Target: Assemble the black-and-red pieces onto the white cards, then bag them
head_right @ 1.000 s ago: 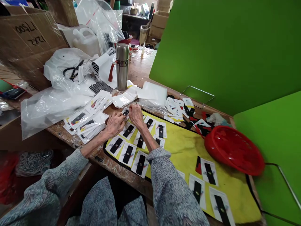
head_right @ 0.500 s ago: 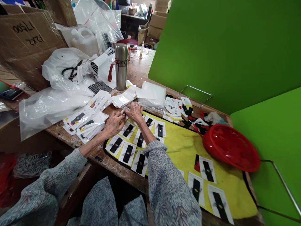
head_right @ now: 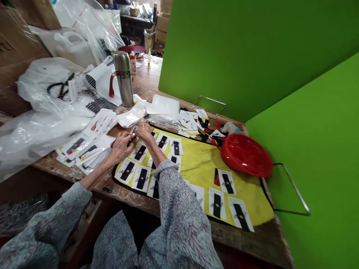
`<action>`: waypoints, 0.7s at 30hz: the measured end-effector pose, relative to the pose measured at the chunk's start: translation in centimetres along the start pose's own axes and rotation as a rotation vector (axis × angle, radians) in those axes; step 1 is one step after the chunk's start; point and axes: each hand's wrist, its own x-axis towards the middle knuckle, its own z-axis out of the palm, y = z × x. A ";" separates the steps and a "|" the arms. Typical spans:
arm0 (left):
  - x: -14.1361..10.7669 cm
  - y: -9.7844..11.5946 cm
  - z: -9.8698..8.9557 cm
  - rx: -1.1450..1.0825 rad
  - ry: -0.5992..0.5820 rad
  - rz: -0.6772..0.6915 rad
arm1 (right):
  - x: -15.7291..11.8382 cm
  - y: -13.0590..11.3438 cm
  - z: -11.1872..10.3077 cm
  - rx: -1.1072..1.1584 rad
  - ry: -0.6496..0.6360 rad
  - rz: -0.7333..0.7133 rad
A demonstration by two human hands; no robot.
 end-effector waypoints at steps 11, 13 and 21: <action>-2.5 1.5 -3.0 -0.088 0.158 0.004 | -3.0 -0.4 -4.2 0.292 -0.003 -0.215; -4.9 1.5 -3.9 -0.166 0.263 0.014 | -4.6 1.7 -7.6 0.377 -0.010 -0.291; -13.8 -0.7 -3.1 -0.146 0.380 -0.145 | -11.4 16.4 -15.5 0.166 0.042 0.006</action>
